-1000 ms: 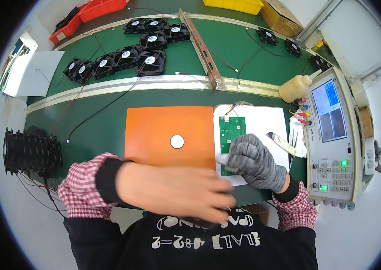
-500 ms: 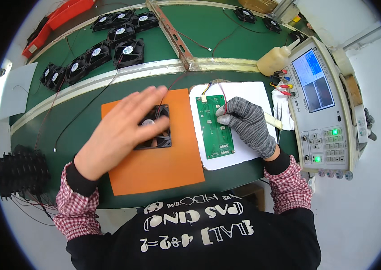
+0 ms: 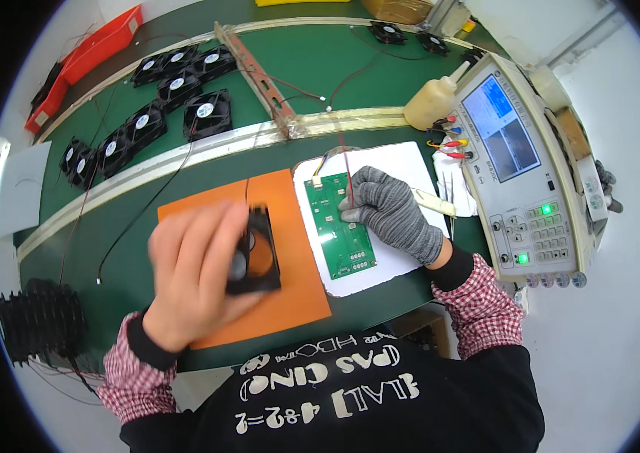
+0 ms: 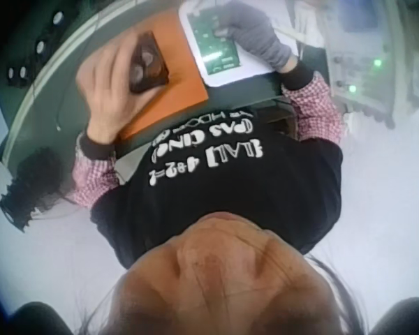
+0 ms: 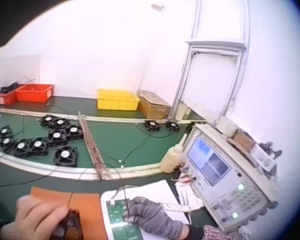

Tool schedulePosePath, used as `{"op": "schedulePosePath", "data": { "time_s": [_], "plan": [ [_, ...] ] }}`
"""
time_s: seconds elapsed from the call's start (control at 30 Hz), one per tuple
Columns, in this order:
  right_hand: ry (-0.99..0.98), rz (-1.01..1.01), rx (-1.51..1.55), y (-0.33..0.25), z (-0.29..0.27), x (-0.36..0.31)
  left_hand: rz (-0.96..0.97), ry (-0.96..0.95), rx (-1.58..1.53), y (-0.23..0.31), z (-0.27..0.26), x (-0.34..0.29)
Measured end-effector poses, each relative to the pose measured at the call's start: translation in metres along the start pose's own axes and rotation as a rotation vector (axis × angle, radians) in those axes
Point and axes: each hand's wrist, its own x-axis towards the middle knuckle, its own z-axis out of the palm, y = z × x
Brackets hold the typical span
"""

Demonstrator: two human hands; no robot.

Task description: The person repeatedly picks up small black cooling fans from a green workbench, connects their wires to a green circuit board, and observes the fan spin. After each test, the person places the fan back on the workbench and repeats the process with another fan.

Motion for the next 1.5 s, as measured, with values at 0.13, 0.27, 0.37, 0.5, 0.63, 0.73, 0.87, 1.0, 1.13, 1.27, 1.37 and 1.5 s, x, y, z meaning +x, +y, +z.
{"op": "schedulePosePath", "data": {
  "time_s": [0.13, 0.27, 0.37, 0.5, 0.63, 0.73, 0.87, 1.0, 1.13, 1.27, 1.37, 1.5],
  "plan": [
    [0.031, -0.007, -0.004, 0.007, 0.003, -0.001, 0.326, 0.796, -0.065, 0.022, -0.006, -0.008],
    [0.027, -0.033, -0.011, 0.005, 0.004, 0.000, -0.819, -0.544, -1.353, 0.012, -0.078, -0.005],
    [0.021, -0.019, 0.007, 0.003, 0.006, 0.001, -0.565, -0.246, -1.066, 0.015, -0.068, -0.011],
    [0.016, -0.028, -0.192, 0.002, 0.000, -0.003, -0.057, 0.142, -0.541, 0.009, -0.042, -0.008],
    [0.032, -0.054, -0.284, -0.004, 0.007, -0.002, 0.354, 0.202, -0.259, 0.002, -0.010, 0.046],
    [0.161, -0.131, -0.179, 0.008, 0.003, -0.009, 0.165, 0.275, -0.252, -0.028, 0.042, 0.099],
    [0.327, 0.071, 0.152, -0.006, 0.001, -0.005, -0.330, -0.201, 0.017, -0.128, 0.102, 0.102],
    [0.232, 0.261, 0.447, -0.017, -0.003, -0.003, -0.411, -0.369, 0.010, -0.166, 0.113, 0.098],
    [-0.011, 0.360, 0.529, -0.026, -0.009, -0.003, -0.161, 0.185, -0.360, -0.043, 0.077, 0.109],
    [-0.469, 0.279, 0.568, -0.040, -0.004, -0.011, 0.081, 0.298, -0.445, 0.010, 0.012, 0.087],
    [-0.864, 0.152, 0.608, -0.055, -0.013, -0.002, 0.051, 0.570, -0.149, -0.027, -0.019, 0.079],
    [-0.826, 0.290, 0.744, -0.040, -0.016, -0.006, -0.464, 0.815, -0.033, -0.110, -0.041, 0.033]
  ]
}}
